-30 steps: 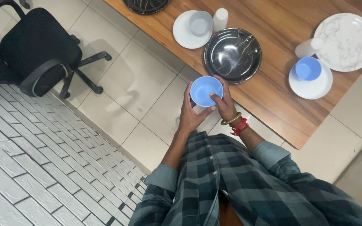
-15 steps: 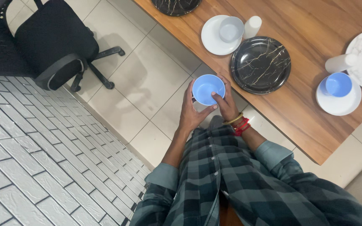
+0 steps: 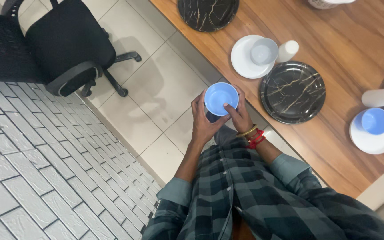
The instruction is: The person sets a dining table by taking cups and bowls from a basket and arranging them on plates across the table by hand.
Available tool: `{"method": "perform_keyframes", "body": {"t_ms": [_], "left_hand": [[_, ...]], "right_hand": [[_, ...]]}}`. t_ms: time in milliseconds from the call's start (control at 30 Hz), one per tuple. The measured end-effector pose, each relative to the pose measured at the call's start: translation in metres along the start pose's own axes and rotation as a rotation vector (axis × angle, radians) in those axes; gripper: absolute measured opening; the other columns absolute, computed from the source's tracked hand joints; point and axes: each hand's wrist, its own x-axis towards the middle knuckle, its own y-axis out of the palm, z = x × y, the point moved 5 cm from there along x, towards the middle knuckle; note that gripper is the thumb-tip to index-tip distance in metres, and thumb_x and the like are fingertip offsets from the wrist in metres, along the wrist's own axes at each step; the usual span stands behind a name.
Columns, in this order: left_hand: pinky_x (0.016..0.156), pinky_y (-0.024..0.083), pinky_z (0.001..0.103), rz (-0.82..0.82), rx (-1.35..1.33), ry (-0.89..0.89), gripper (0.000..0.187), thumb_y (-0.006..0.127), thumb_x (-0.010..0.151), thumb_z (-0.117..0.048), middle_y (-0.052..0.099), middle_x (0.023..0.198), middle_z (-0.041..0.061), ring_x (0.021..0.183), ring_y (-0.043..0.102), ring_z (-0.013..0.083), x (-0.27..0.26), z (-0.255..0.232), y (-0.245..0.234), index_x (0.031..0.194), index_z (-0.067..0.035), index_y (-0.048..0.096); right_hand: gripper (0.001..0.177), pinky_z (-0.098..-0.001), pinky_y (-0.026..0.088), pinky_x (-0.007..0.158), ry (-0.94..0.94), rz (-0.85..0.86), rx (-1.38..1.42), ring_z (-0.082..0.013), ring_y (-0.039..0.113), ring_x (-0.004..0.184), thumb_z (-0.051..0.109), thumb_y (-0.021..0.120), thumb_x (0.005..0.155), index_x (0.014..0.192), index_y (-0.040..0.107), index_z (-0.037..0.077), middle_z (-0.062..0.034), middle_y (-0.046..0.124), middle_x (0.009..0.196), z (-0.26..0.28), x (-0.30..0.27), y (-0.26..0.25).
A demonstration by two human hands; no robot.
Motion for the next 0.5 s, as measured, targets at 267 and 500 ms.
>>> {"method": "perform_keyframes", "body": {"t_ms": [267, 500], "left_hand": [[0.113, 0.046, 0.046, -0.027, -0.013, -0.052, 0.112, 0.095, 0.072, -0.024, 0.037, 0.148, 0.02, 0.138, 0.046, 0.0359, 0.076, 0.011, -0.017, 0.16, -0.008, 0.028], [0.112, 0.048, 0.044, -0.103, 0.03, 0.033, 0.108, 0.095, 0.07, -0.019, 0.042, 0.147, 0.02, 0.137, 0.047, 0.0357, 0.14, 0.008, -0.023, 0.157, -0.008, 0.032]], "right_hand": [[0.068, -0.037, 0.038, 0.119, 0.042, 0.065, 0.103, -0.0224, 0.044, 0.141, 0.015, 0.062, 0.099, 0.156, 0.027, 0.001, -0.0141, 0.045, 0.15, 0.006, 0.088, 0.019], [0.07, -0.037, 0.035, 0.121, -0.033, 0.061, 0.072, -0.0217, 0.042, 0.143, 0.014, 0.064, 0.101, 0.157, 0.026, -0.002, -0.0146, 0.043, 0.152, 0.006, 0.153, 0.016]]}}
